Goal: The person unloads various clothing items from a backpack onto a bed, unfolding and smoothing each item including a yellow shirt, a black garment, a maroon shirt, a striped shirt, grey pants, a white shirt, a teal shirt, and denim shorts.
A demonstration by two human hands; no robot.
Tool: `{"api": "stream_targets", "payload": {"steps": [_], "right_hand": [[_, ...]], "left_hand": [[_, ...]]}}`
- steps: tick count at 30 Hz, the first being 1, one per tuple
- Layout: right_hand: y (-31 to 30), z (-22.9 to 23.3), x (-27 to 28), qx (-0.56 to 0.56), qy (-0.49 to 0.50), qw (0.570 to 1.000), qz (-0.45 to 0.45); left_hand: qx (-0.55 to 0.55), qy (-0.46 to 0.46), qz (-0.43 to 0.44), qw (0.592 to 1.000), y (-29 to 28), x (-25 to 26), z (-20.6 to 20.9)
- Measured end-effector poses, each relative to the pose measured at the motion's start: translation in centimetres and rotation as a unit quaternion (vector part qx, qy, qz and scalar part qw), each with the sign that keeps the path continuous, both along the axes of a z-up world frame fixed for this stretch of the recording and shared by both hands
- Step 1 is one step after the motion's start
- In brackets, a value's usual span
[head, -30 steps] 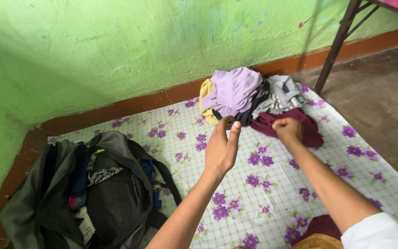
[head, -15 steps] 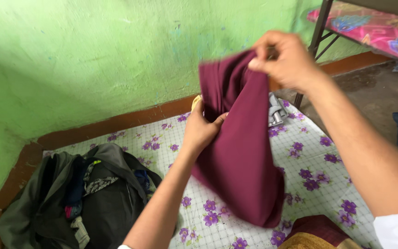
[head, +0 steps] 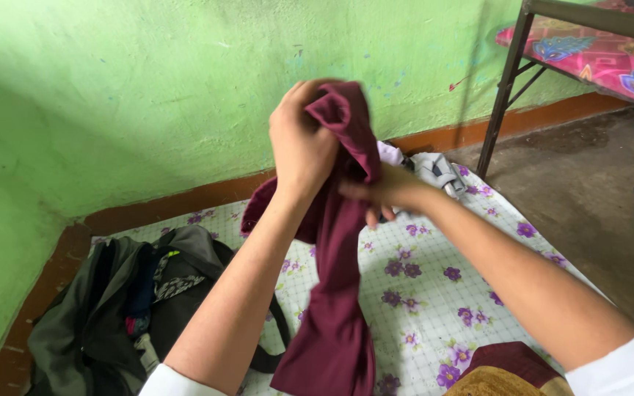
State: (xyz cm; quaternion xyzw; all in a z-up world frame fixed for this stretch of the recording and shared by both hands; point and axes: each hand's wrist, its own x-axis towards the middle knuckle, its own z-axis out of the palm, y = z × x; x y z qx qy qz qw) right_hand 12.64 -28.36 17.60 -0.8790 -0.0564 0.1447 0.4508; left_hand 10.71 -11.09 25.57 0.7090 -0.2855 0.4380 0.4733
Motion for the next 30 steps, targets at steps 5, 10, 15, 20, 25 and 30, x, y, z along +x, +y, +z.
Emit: {"api": "stream_targets", "payload": {"steps": [5, 10, 15, 20, 25, 30], "right_hand": [[-6.5, -4.5, 11.9, 0.066, -0.384, 0.915, -0.104], [-11.9, -18.5, 13.4, -0.213, -0.249, 0.94, -0.097], [-10.6, -30.5, 6.5, -0.349, -0.058, 0.935, 0.042], [-5.6, -21.4, 5.9, 0.071, -0.207, 0.954, -0.204], [-6.6, -0.8, 2.0, 0.193, -0.621, 0.727, -0.222], [-3.2, -6.3, 5.0, -0.166, -0.363, 0.907, -0.133]], "left_hand": [[-0.005, -0.114, -0.064, 0.991, 2.0, -2.0, 0.5], [-0.019, -0.061, 0.127, 0.99, 4.9, -1.3, -2.3], [-0.034, 0.12, 0.133, 0.983, 5.7, -1.0, -5.9], [-0.03, 0.16, 0.11, 0.981, 5.3, -1.5, -7.5], [-0.06, 0.085, 0.107, 0.989, 4.9, -1.9, -6.2], [-0.111, 0.082, 0.107, 0.985, 4.7, -1.9, -6.3]]}}
